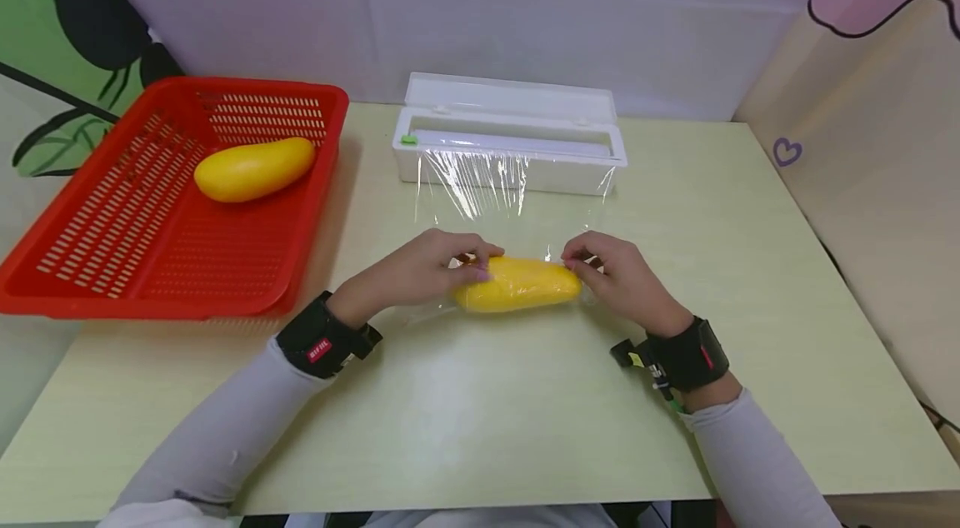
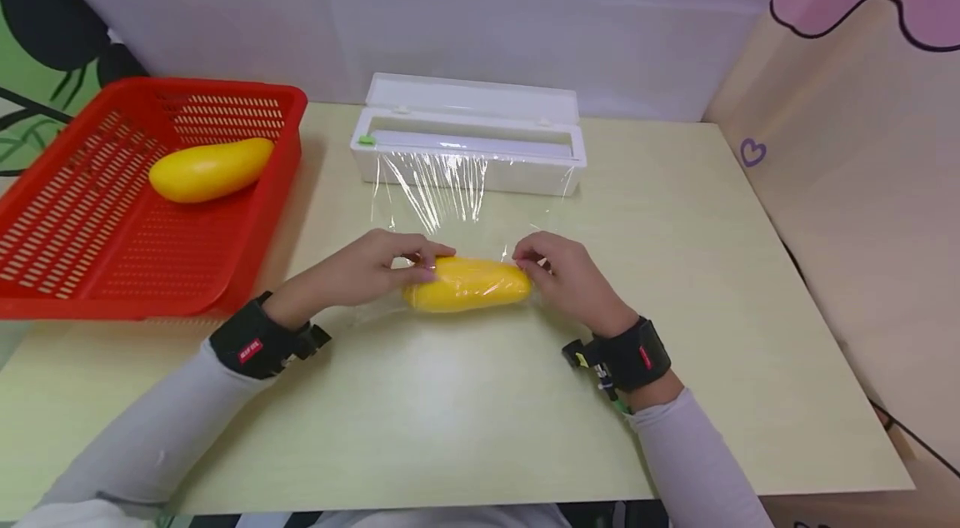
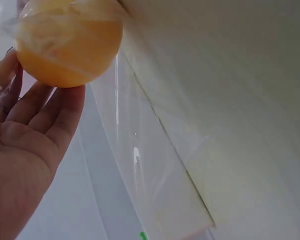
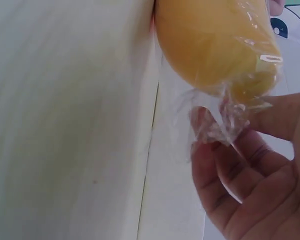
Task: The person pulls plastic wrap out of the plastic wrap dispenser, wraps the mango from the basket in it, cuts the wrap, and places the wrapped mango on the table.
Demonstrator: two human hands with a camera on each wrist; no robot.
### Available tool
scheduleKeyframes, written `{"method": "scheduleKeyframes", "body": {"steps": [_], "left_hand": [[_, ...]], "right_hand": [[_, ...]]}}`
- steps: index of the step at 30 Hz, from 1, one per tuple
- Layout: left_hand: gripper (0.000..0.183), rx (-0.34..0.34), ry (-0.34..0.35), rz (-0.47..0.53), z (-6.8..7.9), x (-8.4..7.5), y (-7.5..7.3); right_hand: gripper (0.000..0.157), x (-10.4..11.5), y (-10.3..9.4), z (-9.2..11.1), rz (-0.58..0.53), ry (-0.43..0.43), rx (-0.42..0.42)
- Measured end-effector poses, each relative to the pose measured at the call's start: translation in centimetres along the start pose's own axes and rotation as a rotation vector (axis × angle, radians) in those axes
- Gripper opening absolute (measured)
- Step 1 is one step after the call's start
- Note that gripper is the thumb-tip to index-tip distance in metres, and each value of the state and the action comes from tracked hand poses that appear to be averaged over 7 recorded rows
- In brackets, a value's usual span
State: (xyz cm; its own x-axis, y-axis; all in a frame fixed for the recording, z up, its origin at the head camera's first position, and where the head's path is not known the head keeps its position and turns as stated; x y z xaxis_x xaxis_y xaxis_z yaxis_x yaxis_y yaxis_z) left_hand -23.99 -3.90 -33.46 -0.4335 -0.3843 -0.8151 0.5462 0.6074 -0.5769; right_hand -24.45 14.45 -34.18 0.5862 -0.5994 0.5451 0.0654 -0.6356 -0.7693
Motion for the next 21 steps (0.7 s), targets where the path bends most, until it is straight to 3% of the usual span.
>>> {"method": "scheduleKeyframes", "body": {"steps": [4, 8, 13, 16, 21], "left_hand": [[0.005, -0.032, -0.013, 0.063, -0.5, 0.9, -0.4], [0.006, -0.054, -0.041, 0.112, -0.9, 1.6, -0.7], [0.009, -0.063, -0.071, 0.151, -1.3, 2.1, -0.8], [0.010, -0.081, -0.096, 0.150, -1.3, 2.4, -1.0], [0.010, -0.132, -0.136, 0.116, -1.2, 2.9, -1.7]], "right_hand": [[0.022, 0.2, -0.1, 0.0, 0.000, -0.025, 0.002], [0.018, 0.2, 0.4, 0.1, 0.020, -0.014, 0.061], [0.047, 1.2, 1.1, 0.0, 0.051, -0.067, 0.101], [0.045, 1.6, 1.3, -0.2, 0.044, -0.083, 0.098], [0.041, 1.1, 1.3, -0.6, 0.046, -0.018, 0.091]]}}
Point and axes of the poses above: each hand's wrist, its own z-axis away from the middle knuckle, its own y-axis out of the palm, x = y × z, the point moved 10 cm from there along -z, towards the middle knuckle, and after that the axes turned 7 degrees about z, right-handed, at the moved point
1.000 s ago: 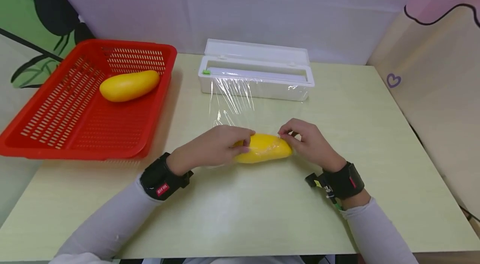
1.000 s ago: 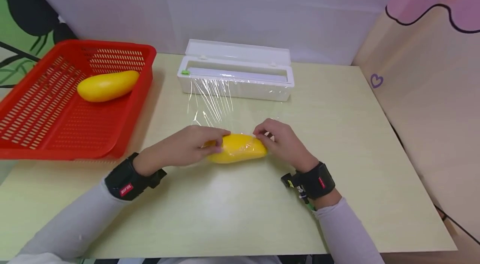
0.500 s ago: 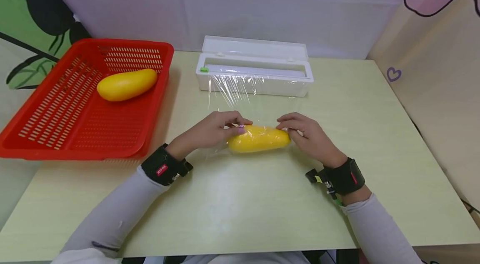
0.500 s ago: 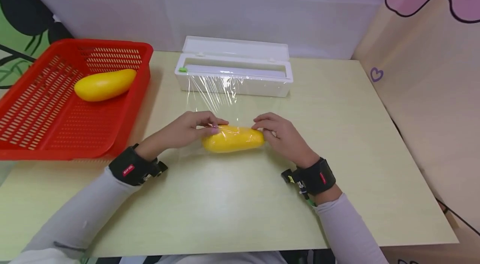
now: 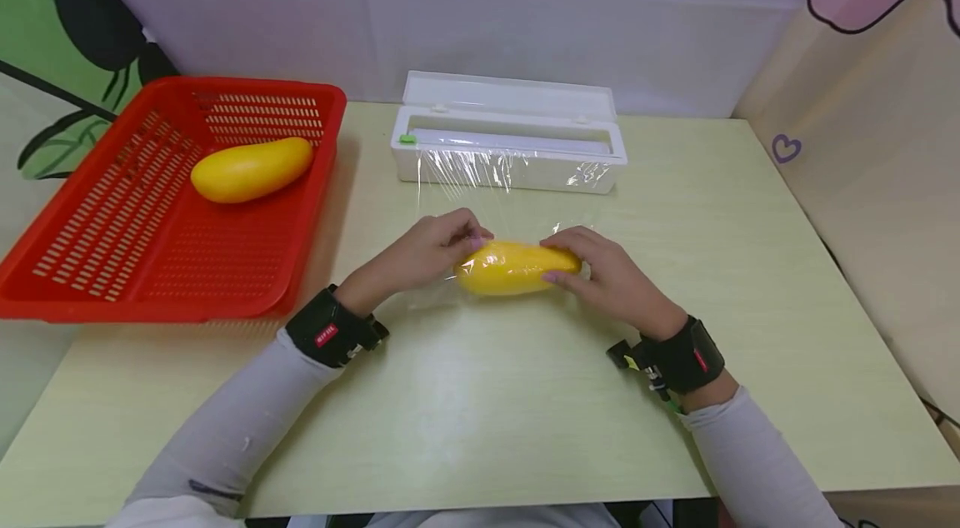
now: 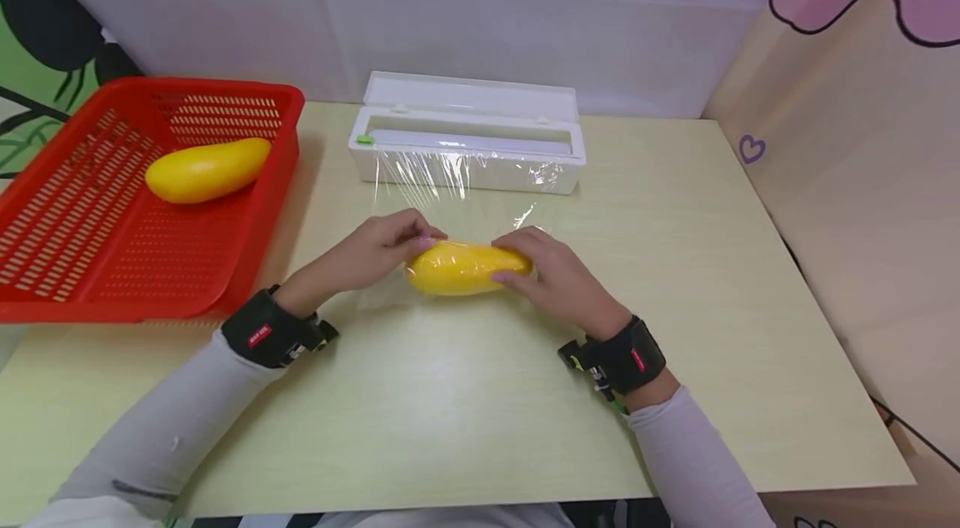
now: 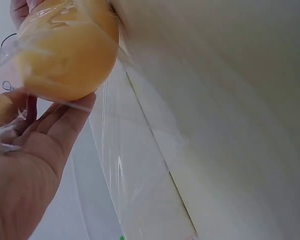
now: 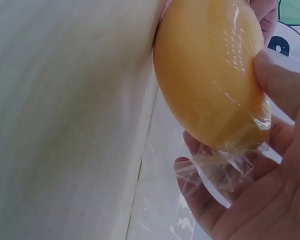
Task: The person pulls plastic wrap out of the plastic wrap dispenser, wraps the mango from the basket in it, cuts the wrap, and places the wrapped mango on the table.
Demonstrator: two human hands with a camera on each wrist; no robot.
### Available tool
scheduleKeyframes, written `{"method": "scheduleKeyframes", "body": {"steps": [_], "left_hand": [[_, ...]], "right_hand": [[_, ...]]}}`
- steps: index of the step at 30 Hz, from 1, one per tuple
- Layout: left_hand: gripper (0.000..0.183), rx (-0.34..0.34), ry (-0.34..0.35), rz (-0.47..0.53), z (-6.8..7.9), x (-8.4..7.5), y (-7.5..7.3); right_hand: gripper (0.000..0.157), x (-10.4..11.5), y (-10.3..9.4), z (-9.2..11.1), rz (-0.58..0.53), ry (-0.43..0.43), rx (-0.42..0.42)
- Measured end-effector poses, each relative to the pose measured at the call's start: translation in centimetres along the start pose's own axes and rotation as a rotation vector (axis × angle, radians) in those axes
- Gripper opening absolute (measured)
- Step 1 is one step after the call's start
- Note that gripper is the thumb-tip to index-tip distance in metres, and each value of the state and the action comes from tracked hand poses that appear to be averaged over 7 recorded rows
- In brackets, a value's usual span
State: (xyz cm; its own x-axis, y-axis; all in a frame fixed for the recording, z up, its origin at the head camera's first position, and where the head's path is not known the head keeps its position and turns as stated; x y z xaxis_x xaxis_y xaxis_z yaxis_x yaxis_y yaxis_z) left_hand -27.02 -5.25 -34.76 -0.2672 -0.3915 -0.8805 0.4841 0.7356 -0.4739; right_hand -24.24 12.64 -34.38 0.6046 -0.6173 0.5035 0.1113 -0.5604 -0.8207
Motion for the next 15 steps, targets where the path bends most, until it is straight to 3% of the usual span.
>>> {"method": "scheduleKeyframes", "body": {"steps": [6, 9, 12, 15], "left_hand": [[0.013, -0.063, -0.042, -0.037, -0.1, 0.6, -1.1], [0.021, -0.097, 0.001, -0.105, 0.0, -0.1, -1.8], [0.027, -0.160, 0.127, -0.240, 0.7, -2.2, -2.5], [0.024, -0.234, 0.334, -0.386, 2.1, -5.4, -2.7]], "right_hand": [[0.043, -0.5, -0.1, -0.2, 0.000, 0.070, -0.005], [0.038, -0.3, -0.2, -0.5, 0.006, 0.054, -0.007], [0.034, -0.3, 0.0, -0.7, 0.027, 0.052, 0.009], [0.033, -0.7, 0.2, -0.9, 0.037, 0.077, 0.038]]}}
Point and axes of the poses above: each hand's wrist, its own z-axis away from the middle knuckle, its own y-axis out of the palm, x = y × z, the point moved 10 cm from there along -z, towards the middle knuckle, and after that the axes turned 7 degrees about z, right-handed, at the moved point
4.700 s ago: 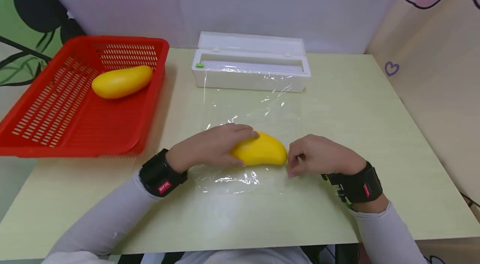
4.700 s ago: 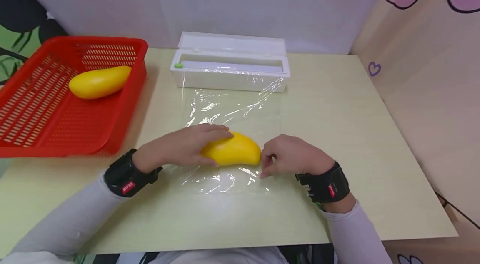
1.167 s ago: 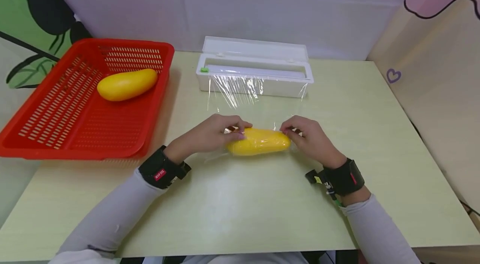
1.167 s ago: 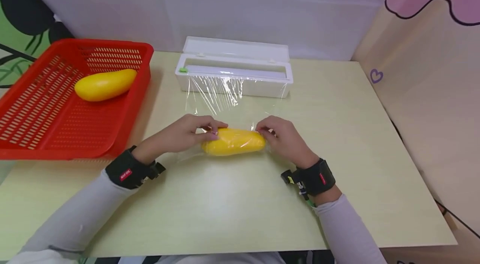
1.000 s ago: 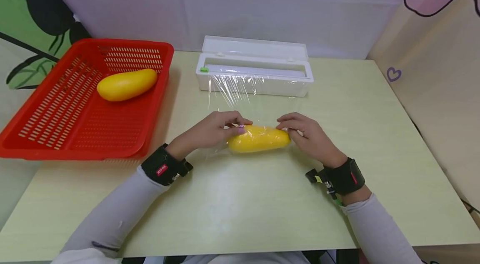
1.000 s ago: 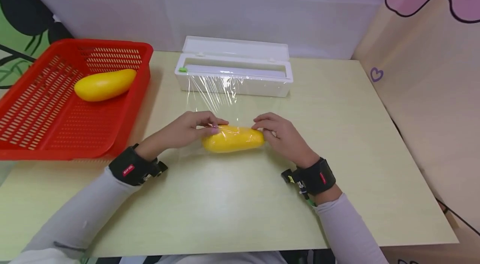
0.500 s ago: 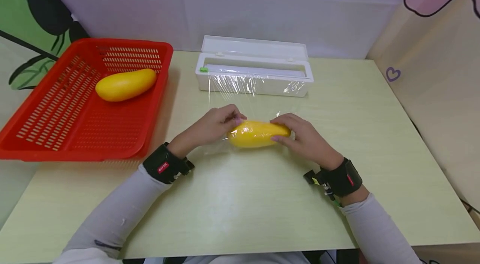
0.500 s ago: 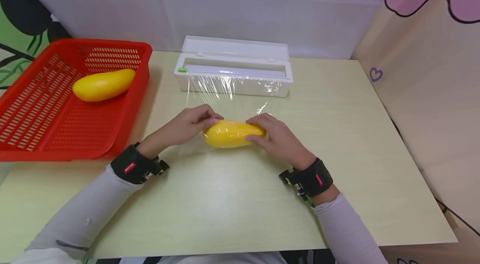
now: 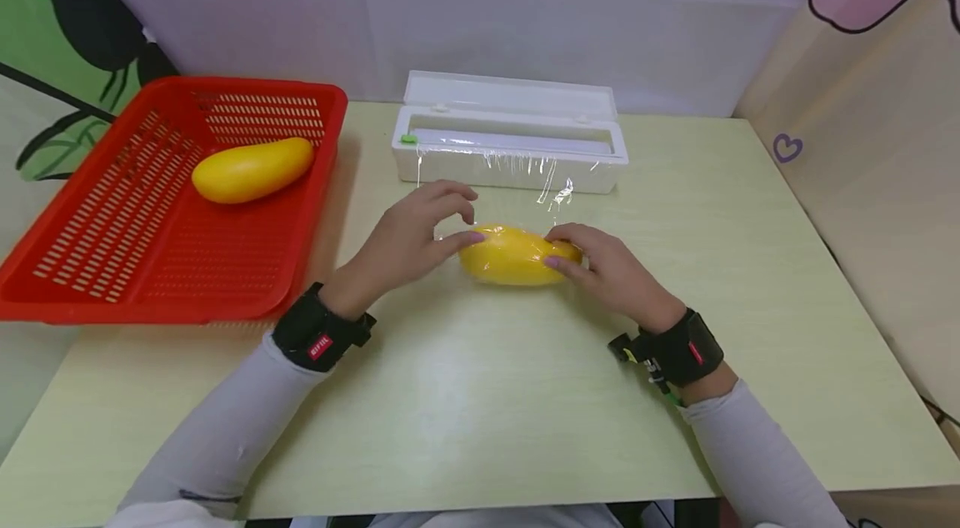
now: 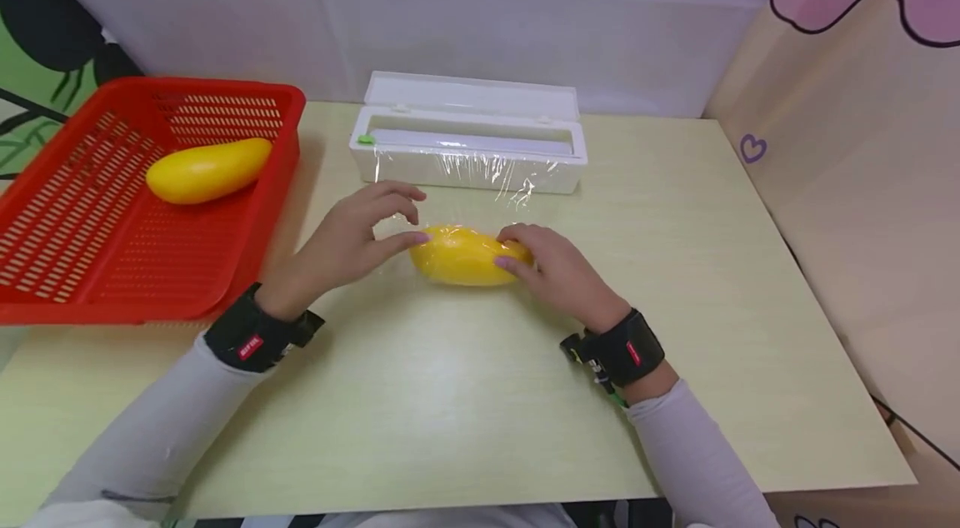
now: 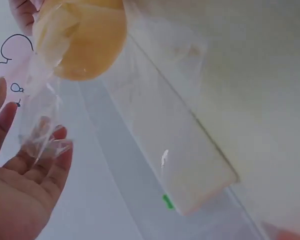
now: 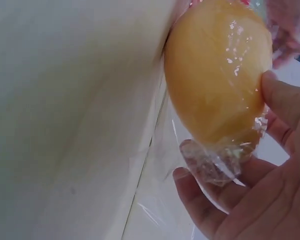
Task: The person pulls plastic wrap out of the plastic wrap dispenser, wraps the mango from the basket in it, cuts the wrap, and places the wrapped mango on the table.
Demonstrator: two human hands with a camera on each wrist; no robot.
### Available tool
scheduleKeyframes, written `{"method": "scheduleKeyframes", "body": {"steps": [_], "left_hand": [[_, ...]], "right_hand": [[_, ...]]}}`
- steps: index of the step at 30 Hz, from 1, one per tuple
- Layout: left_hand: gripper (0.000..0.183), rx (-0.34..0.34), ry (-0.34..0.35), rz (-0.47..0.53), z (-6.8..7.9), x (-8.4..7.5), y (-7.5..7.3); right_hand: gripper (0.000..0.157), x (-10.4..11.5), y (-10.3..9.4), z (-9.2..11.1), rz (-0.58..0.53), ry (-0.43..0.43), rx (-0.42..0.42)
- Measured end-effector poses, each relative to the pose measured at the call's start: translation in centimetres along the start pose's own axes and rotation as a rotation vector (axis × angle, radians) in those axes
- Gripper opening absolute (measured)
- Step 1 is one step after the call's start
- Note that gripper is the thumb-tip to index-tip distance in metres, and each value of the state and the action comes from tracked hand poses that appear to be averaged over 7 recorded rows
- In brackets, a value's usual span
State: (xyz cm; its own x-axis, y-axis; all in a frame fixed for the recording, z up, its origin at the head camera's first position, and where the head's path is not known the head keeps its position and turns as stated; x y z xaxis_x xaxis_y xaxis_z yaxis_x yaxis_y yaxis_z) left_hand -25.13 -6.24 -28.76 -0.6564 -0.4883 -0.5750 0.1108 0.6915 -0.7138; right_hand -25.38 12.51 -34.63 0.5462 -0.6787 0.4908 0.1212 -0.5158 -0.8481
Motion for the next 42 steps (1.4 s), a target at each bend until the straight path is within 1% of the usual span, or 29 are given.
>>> {"method": "scheduleKeyframes", "body": {"steps": [2, 3, 4, 5, 6, 7, 8, 10, 12, 14, 17, 20, 24, 26, 28, 32, 34, 37, 39, 42], "left_hand": [[0.025, -0.023, 0.162, -0.072, 0.3, -2.1, -0.1], [0.026, -0.018, 0.233, -0.105, 0.5, -3.1, 0.2], [0.029, -0.001, 0.290, -0.137, 0.7, -3.8, 0.7], [0.033, 0.024, 0.329, -0.175, 0.9, -4.2, 1.3], [0.038, 0.054, 0.344, -0.206, 1.0, -4.4, 1.9], [0.042, 0.084, 0.340, -0.230, 1.0, -4.2, 2.6], [0.046, 0.115, 0.320, -0.247, 1.0, -3.9, 3.1], [0.055, 0.171, 0.245, -0.257, 0.8, -2.9, 3.9], [0.062, 0.210, 0.162, -0.234, 0.7, -1.8, 4.3], [0.067, 0.239, 0.099, -0.208, 0.5, -0.9, 4.5], [0.073, 0.270, 0.043, -0.190, 0.2, 0.0, 4.7], [0.076, 0.284, 0.023, -0.190, -0.1, 0.7, 4.9], [0.079, 0.286, 0.008, -0.201, -0.4, 1.3, 5.2], [0.081, 0.289, -0.008, -0.207, -0.5, 1.6, 5.3], [0.084, 0.290, -0.025, -0.207, -0.5, 1.9, 5.4], [0.089, 0.284, -0.036, -0.216, -0.6, 2.3, 5.6], [0.086, 0.261, -0.023, -0.229, -0.9, 2.3, 5.6], [0.078, 0.219, -0.009, -0.239, -1.5, 2.4, 5.4], [0.073, 0.215, -0.025, -0.224, -1.9, 2.7, 5.4], [0.075, 0.246, -0.090, -0.145, -2.3, 3.6, 5.4]], "right_hand": [[0.034, -0.2, 0.0, -0.3, 0.002, 0.005, 0.009], [0.033, -0.2, -0.1, -0.5, 0.008, 0.000, 0.007], [0.033, -0.2, -0.2, -0.6, 0.015, -0.012, 0.001], [0.032, -0.2, -0.3, -0.7, 0.025, -0.026, -0.011], [0.031, -0.1, -0.5, -0.9, 0.039, -0.042, -0.028], [0.029, 0.0, -0.6, -1.0, 0.054, -0.060, -0.048], [0.028, 0.2, -0.8, -1.1, 0.072, -0.077, -0.067], [0.026, 0.3, -1.0, -1.3, 0.103, -0.105, -0.100], [0.025, 0.5, -1.2, -1.6, 0.128, -0.125, -0.120], [0.025, 0.5, -1.2, -1.9, 0.136, -0.138, -0.122], [0.028, 0.6, -1.0, -2.3, 0.137, -0.152, -0.103], [0.030, 0.6, -0.9, -2.8, 0.135, -0.157, -0.086], [0.027, 0.6, -0.7, -3.1, 0.152, -0.166, -0.072], [0.029, 0.6, -0.4, -3.3, 0.153, -0.158, -0.050], [0.038, 0.5, -0.1, -3.4, 0.147, -0.141, -0.019], [0.062, 0.0, 0.6, -3.5, 0.143, -0.099, 0.034], [0.072, -0.1, 0.9, -3.7, 0.155, -0.093, 0.049], [0.078, -0.1, 1.2, -3.9, 0.181, -0.089, 0.066], [0.081, -0.1, 1.4, -4.0, 0.201, -0.079, 0.079], [0.089, -0.2, 1.5, -4.2, 0.230, -0.064, 0.083]]}}
Point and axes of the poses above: each hand's wrist, its own z-axis away from the middle knuckle, its own y-axis out of the palm, x = y × z, the point moved 10 cm from there along -z, towards the middle knuckle, and after that the axes turned 7 degrees about z, right-handed, at the moved point
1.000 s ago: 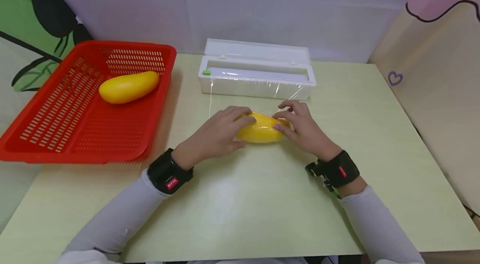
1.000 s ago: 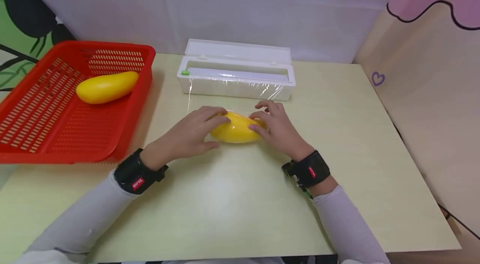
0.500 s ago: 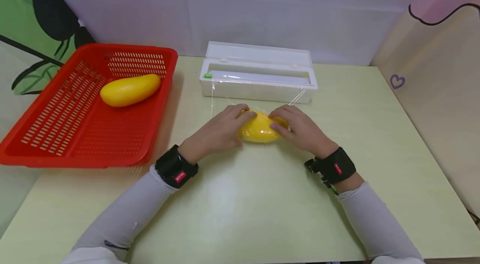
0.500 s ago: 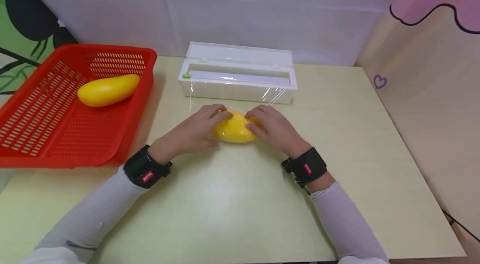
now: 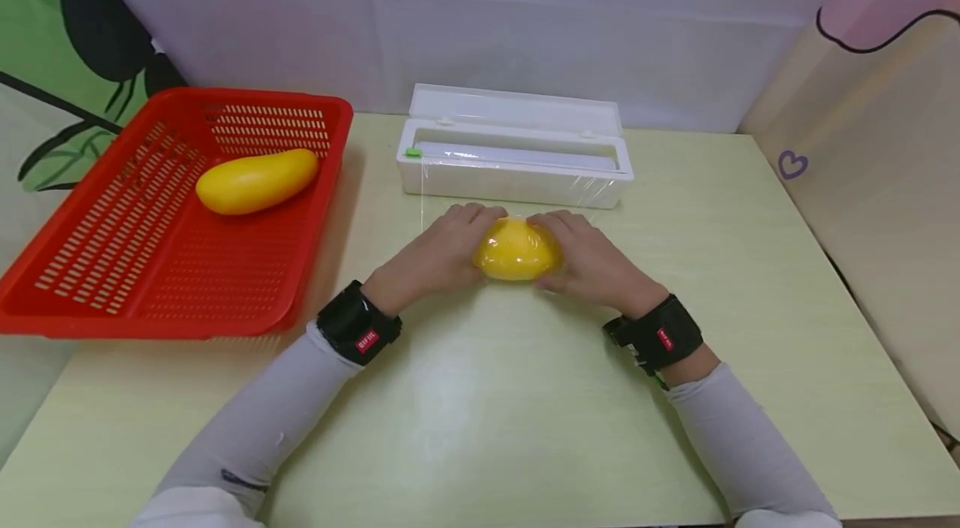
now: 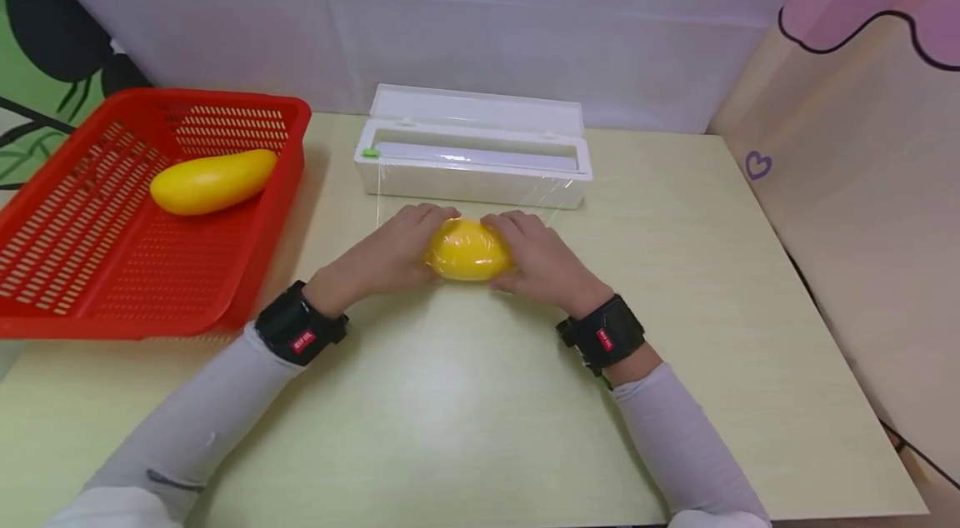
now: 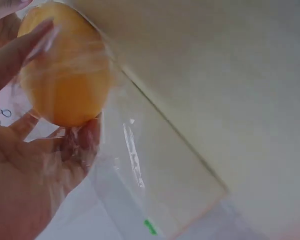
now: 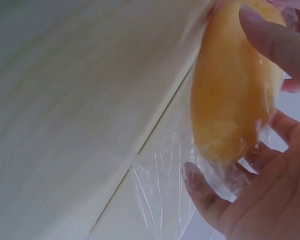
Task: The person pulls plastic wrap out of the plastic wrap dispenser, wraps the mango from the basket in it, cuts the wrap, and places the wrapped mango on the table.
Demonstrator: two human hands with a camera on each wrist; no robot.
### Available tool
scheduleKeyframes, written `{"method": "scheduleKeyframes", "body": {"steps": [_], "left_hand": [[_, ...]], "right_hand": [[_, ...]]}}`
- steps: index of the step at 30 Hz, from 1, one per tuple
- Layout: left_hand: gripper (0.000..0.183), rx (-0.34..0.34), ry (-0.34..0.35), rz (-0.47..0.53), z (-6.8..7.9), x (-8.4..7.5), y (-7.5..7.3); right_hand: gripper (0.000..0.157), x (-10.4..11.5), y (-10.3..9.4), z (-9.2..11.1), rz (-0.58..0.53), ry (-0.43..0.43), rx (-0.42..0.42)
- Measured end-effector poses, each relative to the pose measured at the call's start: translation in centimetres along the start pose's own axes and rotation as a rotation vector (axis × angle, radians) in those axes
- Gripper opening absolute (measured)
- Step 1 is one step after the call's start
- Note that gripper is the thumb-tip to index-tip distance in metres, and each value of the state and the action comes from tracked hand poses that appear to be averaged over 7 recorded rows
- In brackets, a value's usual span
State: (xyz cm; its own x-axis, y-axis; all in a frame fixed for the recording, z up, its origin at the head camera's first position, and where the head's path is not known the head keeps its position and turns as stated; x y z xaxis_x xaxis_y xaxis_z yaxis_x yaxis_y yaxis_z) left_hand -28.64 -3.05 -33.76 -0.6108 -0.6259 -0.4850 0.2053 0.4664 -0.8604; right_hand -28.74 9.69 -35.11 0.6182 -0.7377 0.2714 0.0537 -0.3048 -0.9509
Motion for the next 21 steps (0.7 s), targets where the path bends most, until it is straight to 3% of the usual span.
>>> {"method": "scheduleKeyframes", "body": {"steps": [4, 7, 9, 15, 21], "left_hand": [[0.082, 0.035, -0.088, 0.220, -0.3, 1.7, -0.4], [0.082, 0.037, -0.121, 0.370, -0.2, 2.6, -0.8], [0.077, 0.039, -0.119, 0.405, -0.2, 2.9, -1.0], [0.080, 0.015, -0.090, 0.320, -0.8, 3.2, -1.1], [0.090, -0.039, -0.080, 0.137, -1.8, 3.2, -1.5]], "right_hand": [[0.094, 0.1, -0.2, -0.5, 0.011, 0.000, -0.037], [0.087, 0.1, -0.4, -1.1, -0.008, -0.019, -0.077], [0.078, -0.1, -0.5, -1.4, -0.036, -0.028, -0.094], [0.068, -1.9, -0.6, -1.8, -0.218, 0.011, -0.084], [0.072, -3.8, -0.1, -2.0, -0.380, 0.082, -0.059]]}}
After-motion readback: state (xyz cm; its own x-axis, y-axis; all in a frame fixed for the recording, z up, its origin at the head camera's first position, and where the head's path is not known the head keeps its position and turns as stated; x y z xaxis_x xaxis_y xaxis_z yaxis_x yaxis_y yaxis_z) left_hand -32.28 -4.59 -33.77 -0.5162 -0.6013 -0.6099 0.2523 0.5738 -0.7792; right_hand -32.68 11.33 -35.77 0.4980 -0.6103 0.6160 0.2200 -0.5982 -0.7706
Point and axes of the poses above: each hand's wrist, its own z-axis away from the middle knuckle, its own y-axis out of the palm, x = y × z, the point moved 10 cm from there along -z, towards the middle knuckle, and after that the axes turned 7 degrees about z, right-handed, at the moved point
